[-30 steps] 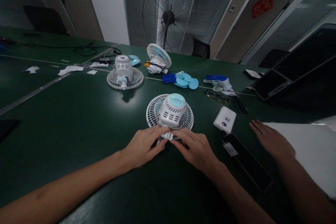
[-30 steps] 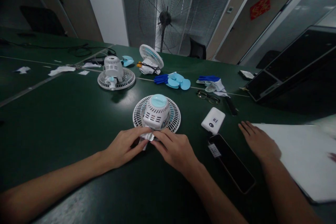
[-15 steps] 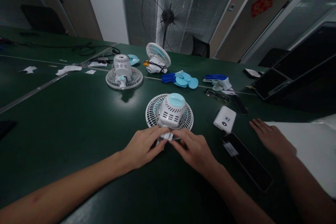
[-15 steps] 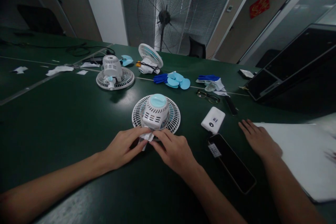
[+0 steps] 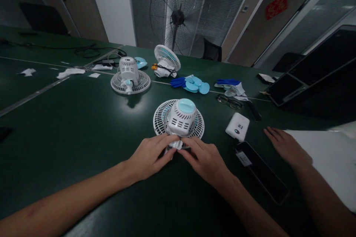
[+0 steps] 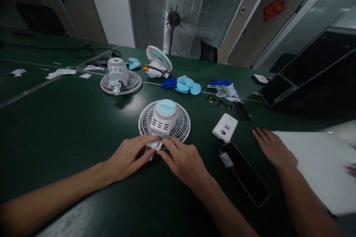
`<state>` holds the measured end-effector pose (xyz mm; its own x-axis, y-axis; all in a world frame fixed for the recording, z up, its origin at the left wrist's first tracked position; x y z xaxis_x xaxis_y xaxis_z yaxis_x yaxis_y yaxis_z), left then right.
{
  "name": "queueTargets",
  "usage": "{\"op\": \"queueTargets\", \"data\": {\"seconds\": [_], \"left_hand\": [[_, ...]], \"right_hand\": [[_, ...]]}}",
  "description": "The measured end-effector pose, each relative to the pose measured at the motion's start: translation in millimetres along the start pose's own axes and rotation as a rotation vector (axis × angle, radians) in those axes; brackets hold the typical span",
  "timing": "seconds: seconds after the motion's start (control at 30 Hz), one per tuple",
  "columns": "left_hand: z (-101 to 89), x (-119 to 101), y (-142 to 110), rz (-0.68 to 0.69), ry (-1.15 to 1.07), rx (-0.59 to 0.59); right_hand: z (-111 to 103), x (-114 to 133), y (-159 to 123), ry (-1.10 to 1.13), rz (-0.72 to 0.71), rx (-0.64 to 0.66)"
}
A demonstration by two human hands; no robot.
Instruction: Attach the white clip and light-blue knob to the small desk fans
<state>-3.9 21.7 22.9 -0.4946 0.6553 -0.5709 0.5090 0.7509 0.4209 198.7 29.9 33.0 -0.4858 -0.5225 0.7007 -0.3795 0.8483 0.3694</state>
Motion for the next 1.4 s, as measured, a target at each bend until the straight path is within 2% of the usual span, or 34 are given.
{"op": "queueTargets", "data": {"seconds": [0.23, 0.37, 0.53, 0.6, 0.77, 1.0, 1.2, 1.4], "left_hand": [[2.0, 0.7, -0.4, -0.005, 0.023, 0.013], [1.7, 0.4, -0.2, -0.014, 0.014, 0.02], [0.8, 0.3, -0.2, -0.007, 0.003, -0.005], [0.9, 0.1, -0.3, 0.001, 0.008, -0.01], [2.1, 0.4, -0.7, 0.01, 0.014, -0.003], [2.0, 0.5, -0.9, 0.009, 0.0, -0.023], [1.1, -1.6, 0.0, 0.011, 0.004, -0.008], [-0.7, -2.6, 0.8, 0.024, 0.007, -0.014]], "right_hand": [[17.6, -1.7, -9.6, 0.078, 0.183, 0.006], [11.2, -2.6, -4.9, 0.038, 0.135, 0.036], [-0.2, 8.0, 5.3, -0.087, -0.053, 0.007], [5.4, 9.8, 3.3, -0.095, -0.043, 0.003], [19.2, 3.3, -6.5, -0.096, 0.118, -0.019], [-0.4, 14.7, 5.7, -0.129, -0.13, -0.022], [17.5, 11.3, -3.4, -0.091, 0.044, -0.007], [12.3, 11.1, -3.3, -0.205, -0.011, 0.023]]}}
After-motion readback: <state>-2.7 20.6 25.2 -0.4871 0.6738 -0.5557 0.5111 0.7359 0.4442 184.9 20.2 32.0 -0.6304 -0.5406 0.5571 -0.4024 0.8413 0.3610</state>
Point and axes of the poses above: each hand's wrist, its own y-axis towards the middle knuckle, its own z-axis out of the palm, x = y × z, the point moved 4 cm from there along y, towards the middle knuckle, and after that the axes turned 4 degrees about -x, right-handed, at the moved point
